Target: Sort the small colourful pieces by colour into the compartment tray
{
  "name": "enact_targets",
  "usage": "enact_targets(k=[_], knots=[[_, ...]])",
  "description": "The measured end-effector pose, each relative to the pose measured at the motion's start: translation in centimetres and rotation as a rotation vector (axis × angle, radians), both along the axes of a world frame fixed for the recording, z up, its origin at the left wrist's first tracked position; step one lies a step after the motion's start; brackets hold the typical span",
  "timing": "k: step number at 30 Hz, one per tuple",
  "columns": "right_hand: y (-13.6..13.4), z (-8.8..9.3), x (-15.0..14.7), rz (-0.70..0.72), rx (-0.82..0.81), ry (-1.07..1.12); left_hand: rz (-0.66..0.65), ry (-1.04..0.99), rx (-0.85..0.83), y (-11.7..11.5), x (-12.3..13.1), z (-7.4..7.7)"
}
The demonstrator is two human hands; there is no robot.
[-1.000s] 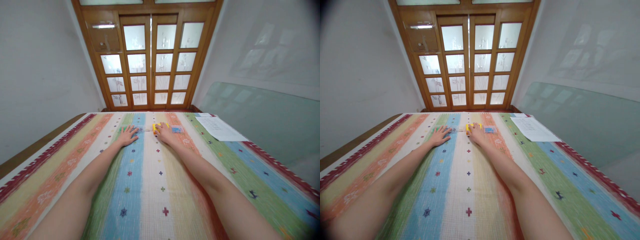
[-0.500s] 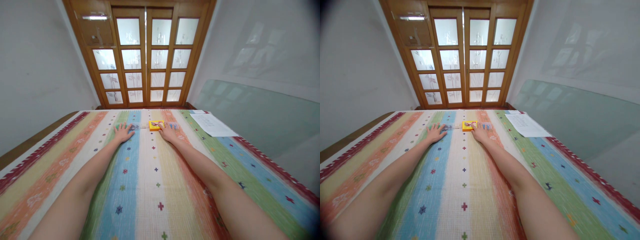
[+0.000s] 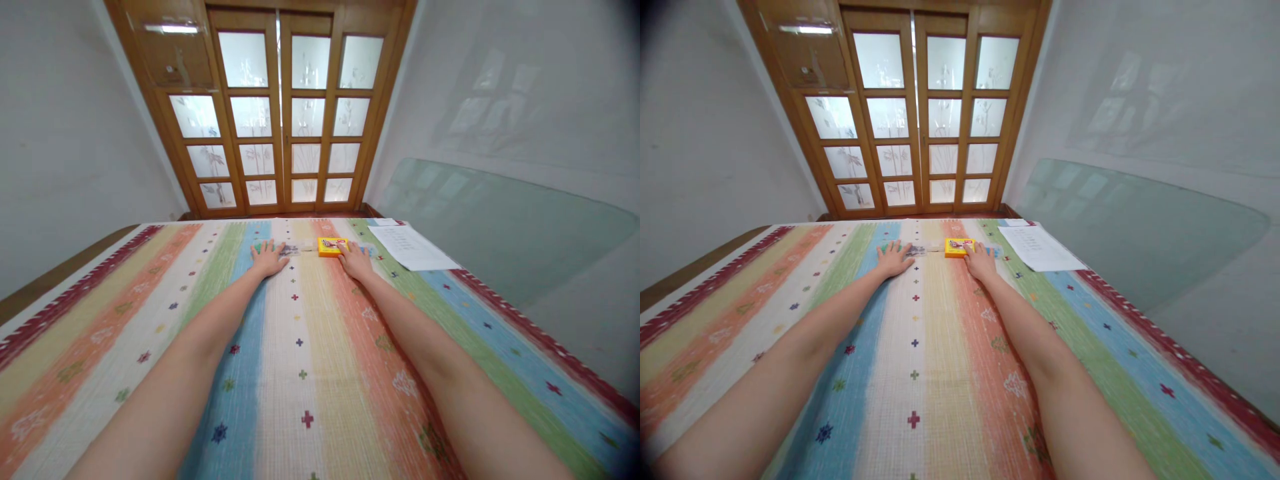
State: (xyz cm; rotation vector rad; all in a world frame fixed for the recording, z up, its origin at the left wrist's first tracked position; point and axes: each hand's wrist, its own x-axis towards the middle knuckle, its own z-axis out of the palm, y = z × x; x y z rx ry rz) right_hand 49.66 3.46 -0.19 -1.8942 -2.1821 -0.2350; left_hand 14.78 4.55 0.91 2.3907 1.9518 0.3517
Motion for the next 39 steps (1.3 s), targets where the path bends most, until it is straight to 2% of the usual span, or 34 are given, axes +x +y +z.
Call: enact_targets(k=[4, 8, 11, 14, 16, 19, 22, 26, 31, 39], knots=[[0.5, -0.2, 2.4, -0.015, -0.002, -0.016, -0.043, -0.006, -0.014, 1.2, 2.0, 0.2], [0.9, -0.2, 3.5, 0.002, -0.011, -0.038, -0.041, -0.023, -0.020, 1.8, 2.8, 0.2], [0.6, 0.1, 3.3, -0.021, -0.007, -0.046, -0.028, -0.038, -0.005, 1.6, 2.9, 0.3], [-0.2, 0.6, 2.8, -0.033, 0.038, -0.049, -0.030, -0.048, 0.088, 0.4, 2.6, 0.6], [-1.0, 1.0, 2.1, 0.000, 0.063, -0.044, -0.074, -0.042, 0.144, -0.8, 2.1, 0.7], [-2.6, 1.3, 0.3, 0.110, 0.062, -0.021, -0.207, -0.004, 0.129, -3.1, 0.4, 0.5], [-4.8, 1.2, -2.9, 0.261, -0.023, 0.013, -0.271, 0.045, 0.009, -5.4, -1.9, 0.3], [-7.8, 1.1, -7.8, 0.513, -0.197, 0.047, -0.275, 0.075, -0.114, -7.9, -4.0, 0.6], [-9.3, 1.8, -11.0, 0.520, -0.326, 0.030, -0.300, 0.104, -0.159, -10.2, -3.5, 0.7], [-9.4, 2.3, -10.8, 0.531, -0.351, 0.007, -0.313, 0.094, -0.158, -10.8, -3.1, 0.8]])
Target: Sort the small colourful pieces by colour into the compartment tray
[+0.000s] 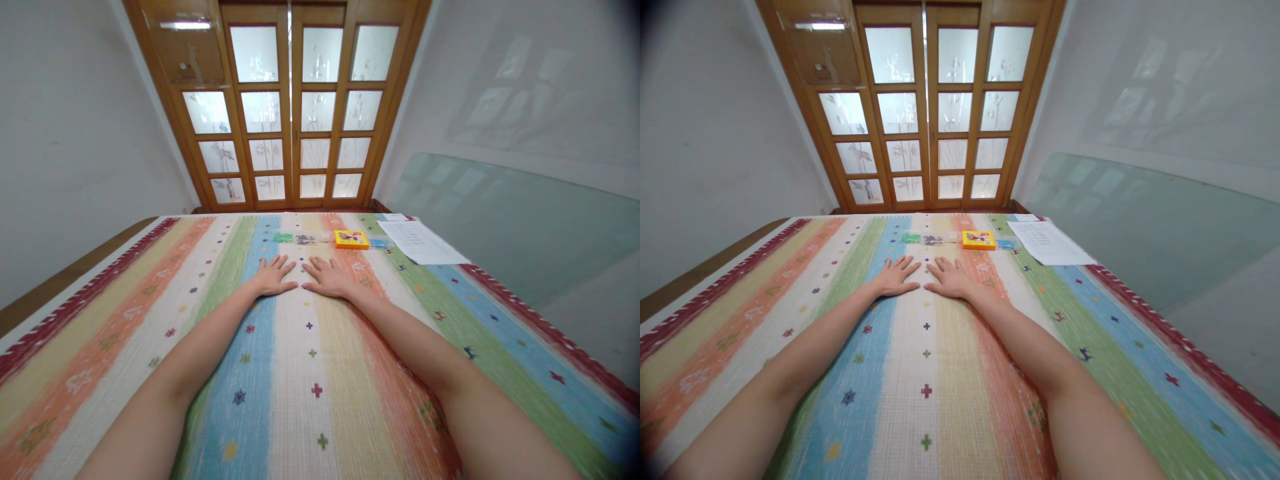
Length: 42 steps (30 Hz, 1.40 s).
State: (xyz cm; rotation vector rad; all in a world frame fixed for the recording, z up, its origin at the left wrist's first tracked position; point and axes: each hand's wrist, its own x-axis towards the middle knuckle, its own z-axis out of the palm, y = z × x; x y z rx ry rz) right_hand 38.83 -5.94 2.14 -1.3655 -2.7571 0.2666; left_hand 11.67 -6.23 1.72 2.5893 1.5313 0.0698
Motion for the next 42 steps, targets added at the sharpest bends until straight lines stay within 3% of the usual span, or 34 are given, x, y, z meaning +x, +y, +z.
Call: enact_targets(k=[42], knots=[[-0.25, 0.28, -0.33, -0.033, -0.019, -0.010, 0.009, 0.013, -0.013, -0.58, 0.15, 0.53]])
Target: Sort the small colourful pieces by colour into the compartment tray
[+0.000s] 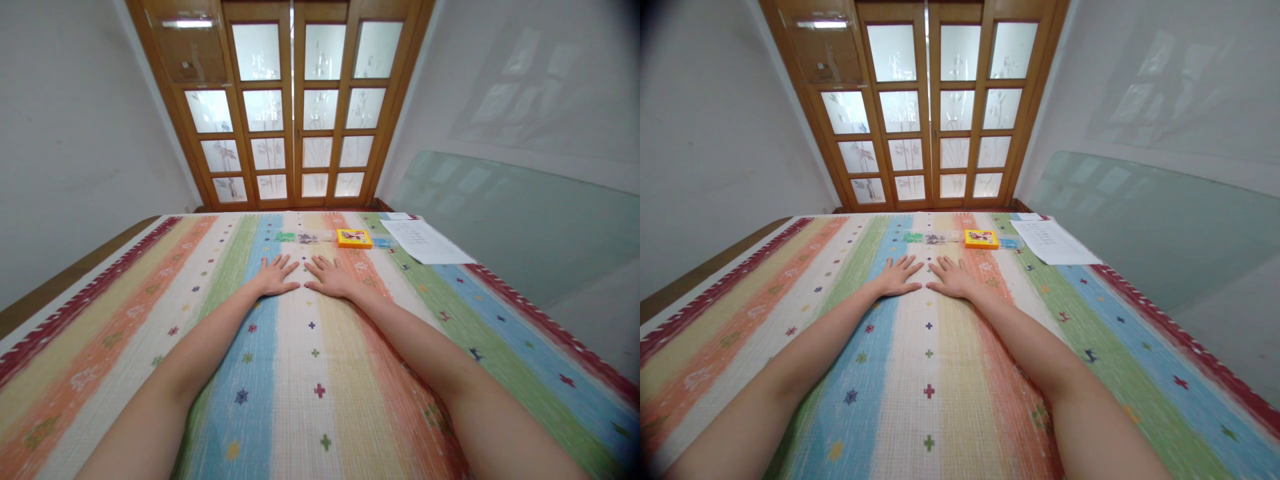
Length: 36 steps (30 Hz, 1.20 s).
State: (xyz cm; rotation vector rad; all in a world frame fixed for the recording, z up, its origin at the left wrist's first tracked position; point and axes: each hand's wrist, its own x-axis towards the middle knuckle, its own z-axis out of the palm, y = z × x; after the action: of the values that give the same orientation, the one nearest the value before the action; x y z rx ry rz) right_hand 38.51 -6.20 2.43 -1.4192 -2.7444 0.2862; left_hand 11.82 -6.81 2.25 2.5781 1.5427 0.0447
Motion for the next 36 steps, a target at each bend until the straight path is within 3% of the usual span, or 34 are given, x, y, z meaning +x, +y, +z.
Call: enact_targets(k=[16, 20, 24, 28, 33, 36], knots=[[0.2, -0.4, 0.0, -0.001, 0.049, 0.015, -0.012, -0.063, 0.086, 0.0, -0.5, -0.2], [0.2, -0.3, 0.0, 0.003, 0.063, 0.033, 0.001, -0.129, 0.153, -0.4, -0.3, 0.6], [0.3, -0.6, 0.1, -0.015, 0.113, 0.065, 0.112, -0.093, 0.217, -2.3, 0.5, 1.8], [0.7, -1.4, 0.5, 0.021, 0.194, 0.099, 0.190, -0.085, 0.208, -7.9, 2.3, 2.6], [1.7, -2.2, 0.6, 0.071, 0.282, 0.209, 0.062, -0.135, 0.042, -20.9, 6.8, 4.4], [2.6, -3.1, 0.7, 0.064, 0.320, 0.309, -0.046, -0.313, -0.124, -28.5, 8.8, 5.9]])
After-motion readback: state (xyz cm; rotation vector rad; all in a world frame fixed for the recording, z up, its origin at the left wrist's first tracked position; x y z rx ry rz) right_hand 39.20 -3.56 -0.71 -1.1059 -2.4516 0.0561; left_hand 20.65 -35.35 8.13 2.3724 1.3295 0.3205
